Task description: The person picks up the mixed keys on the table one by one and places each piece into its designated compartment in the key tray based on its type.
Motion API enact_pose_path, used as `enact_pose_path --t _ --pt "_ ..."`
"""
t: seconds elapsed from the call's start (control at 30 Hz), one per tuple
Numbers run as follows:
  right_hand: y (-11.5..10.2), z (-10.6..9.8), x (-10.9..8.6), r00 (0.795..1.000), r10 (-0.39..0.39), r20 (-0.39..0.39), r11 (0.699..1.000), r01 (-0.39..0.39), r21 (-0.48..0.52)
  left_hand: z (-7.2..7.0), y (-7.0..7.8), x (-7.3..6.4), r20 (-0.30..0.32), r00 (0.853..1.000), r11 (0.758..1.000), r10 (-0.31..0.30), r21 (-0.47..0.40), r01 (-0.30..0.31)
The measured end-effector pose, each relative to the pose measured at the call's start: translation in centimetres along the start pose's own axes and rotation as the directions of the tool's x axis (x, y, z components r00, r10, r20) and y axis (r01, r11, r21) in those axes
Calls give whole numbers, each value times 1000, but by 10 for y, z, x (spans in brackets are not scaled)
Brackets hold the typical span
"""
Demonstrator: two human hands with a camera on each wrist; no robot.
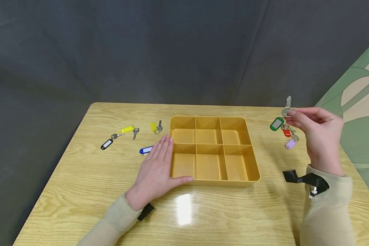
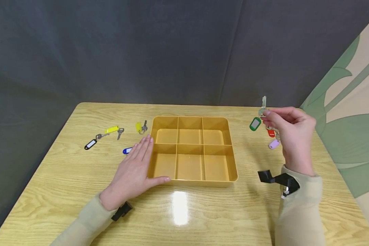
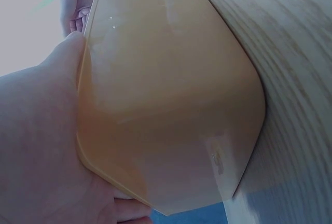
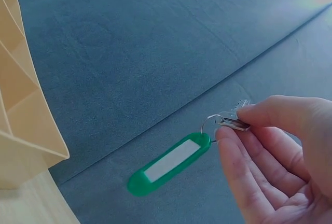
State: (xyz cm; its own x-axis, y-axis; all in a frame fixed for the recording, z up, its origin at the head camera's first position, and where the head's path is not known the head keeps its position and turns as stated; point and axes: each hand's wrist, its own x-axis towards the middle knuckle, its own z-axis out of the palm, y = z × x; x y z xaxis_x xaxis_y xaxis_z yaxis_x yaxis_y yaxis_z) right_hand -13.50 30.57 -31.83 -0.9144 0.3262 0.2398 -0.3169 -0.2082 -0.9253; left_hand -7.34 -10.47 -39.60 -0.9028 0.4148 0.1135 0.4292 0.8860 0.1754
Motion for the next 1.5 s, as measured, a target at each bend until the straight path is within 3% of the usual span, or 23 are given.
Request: enact_pose_path --t 0.37,0.83,1.5 --pt "-2 4 2 999 3 38 1000 -3 -11 1 -1 1 -1 1000 1000 5 6 -5" --pt "-3 12 7 994 70 81 995 -64 -77 1 -1 1 -1 1000 1000 5 23 -5" --pt "8 29 14 976 87 199 984 -53 -167 0 0 1 5 1000 1000 1 22 -1"
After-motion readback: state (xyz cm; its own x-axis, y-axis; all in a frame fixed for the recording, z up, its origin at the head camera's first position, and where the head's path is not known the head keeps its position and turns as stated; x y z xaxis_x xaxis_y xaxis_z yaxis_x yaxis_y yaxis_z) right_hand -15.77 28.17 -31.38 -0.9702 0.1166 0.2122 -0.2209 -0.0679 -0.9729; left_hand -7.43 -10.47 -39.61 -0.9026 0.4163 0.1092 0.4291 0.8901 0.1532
